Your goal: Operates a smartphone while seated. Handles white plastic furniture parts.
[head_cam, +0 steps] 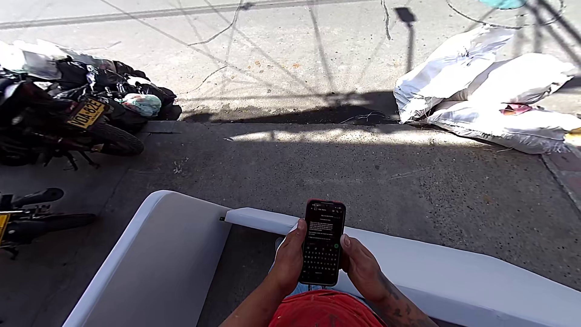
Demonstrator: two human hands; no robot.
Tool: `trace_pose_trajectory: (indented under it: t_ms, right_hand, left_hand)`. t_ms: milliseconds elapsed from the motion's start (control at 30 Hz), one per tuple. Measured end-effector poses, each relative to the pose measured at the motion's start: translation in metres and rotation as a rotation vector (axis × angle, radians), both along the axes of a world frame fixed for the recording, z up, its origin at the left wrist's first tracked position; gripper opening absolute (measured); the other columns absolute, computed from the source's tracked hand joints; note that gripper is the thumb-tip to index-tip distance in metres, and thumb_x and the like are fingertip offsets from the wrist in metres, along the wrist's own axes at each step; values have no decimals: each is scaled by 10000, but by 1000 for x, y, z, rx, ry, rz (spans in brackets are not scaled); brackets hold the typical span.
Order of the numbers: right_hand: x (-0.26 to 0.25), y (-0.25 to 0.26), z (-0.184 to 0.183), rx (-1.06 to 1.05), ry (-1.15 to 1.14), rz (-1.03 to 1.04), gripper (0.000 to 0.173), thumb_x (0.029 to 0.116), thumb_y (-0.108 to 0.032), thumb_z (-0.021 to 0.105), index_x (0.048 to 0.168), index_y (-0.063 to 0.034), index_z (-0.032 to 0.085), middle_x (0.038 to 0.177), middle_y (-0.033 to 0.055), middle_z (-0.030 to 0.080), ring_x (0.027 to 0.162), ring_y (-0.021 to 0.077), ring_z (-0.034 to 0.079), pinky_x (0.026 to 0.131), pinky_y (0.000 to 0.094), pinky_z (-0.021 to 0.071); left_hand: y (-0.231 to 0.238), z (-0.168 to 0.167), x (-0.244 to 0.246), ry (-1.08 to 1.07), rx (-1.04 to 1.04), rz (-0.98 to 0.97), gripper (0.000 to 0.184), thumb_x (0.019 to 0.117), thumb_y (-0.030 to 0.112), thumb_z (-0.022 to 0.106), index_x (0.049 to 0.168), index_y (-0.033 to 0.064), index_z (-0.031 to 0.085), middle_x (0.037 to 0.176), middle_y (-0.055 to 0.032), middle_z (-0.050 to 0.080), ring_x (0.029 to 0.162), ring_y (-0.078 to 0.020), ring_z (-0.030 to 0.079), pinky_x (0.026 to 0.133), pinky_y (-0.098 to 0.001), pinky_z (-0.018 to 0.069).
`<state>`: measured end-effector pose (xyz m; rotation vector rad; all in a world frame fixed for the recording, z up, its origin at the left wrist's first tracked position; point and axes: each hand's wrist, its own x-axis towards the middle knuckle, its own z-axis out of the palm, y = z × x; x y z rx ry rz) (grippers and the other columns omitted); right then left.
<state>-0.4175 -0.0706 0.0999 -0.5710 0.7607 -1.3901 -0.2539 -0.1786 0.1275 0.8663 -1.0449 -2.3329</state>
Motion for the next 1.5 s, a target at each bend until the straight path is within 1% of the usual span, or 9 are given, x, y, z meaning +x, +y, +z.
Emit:
trace_pose_trajectory:
  t_ms: [167, 267, 500, 667, 1133, 1233, 1500]
  right_hand:
    - [-1, 0, 0, -10, -4, 0, 585, 1044, -581, 457, 1271, -82, 661, 1169, 103, 737, 1065, 197, 724, 932, 399, 603]
    - [-1, 0, 1, -8, -1, 0, 586, 1047, -577, 452, 1277, -78, 654, 1173, 105, 735, 1071, 201, 722, 941, 407, 602]
    - [-1, 0, 1, -5, -2, 0, 585, 1045, -580, 453, 1270, -81, 660, 1169, 99, 737, 1069, 198, 724, 935, 396, 604]
    - [-2, 1, 1, -8, -6, 0, 598, 1047, -580, 448, 1282, -68, 650, 1179, 115, 732, 1075, 208, 721, 940, 406, 601]
    - [-2, 5, 1, 0, -1, -22, 584, 1044, -582, 454, 1264, -83, 661, 1161, 97, 739, 1062, 193, 723, 936, 392, 601]
    - [0, 6, 1, 9, -1, -29, 587, 1037, -589, 465, 1259, -85, 666, 1158, 100, 741, 1057, 196, 727, 930, 396, 605]
    - [0, 7, 2, 8, -1, -21, 586, 1037, -588, 466, 1250, -82, 671, 1154, 99, 743, 1055, 196, 728, 929, 395, 606]
  left_hand:
    - [-1, 0, -1, 3, -15, -10, 648, 1107, 477, 201, 1304, 4, 598, 1138, -187, 721, 1051, -256, 722, 951, -457, 594]
    - [-1, 0, -1, -5, -20, -18, 663, 1106, 486, 199, 1313, -6, 593, 1148, -200, 715, 1050, -271, 721, 950, -465, 594]
    - [0, 0, -1, -2, -21, -8, 670, 1104, 495, 196, 1297, -1, 602, 1131, -190, 723, 1042, -258, 725, 946, -458, 597]
    - [-1, -1, -2, -9, -10, -15, 662, 1106, 486, 194, 1295, -1, 602, 1126, -188, 725, 1040, -257, 726, 943, -456, 598]
    - [1, -1, -4, 6, -11, -28, 656, 1105, 491, 208, 1306, 1, 595, 1133, -191, 722, 1041, -261, 726, 944, -461, 598]
    - [2, 1, -4, -5, -15, -23, 646, 1110, 465, 191, 1295, 1, 601, 1128, -183, 726, 1039, -254, 726, 941, -453, 600]
    - [4, 0, -3, -1, -17, -13, 645, 1110, 469, 191, 1299, 5, 599, 1124, -183, 727, 1033, -253, 729, 936, -452, 602]
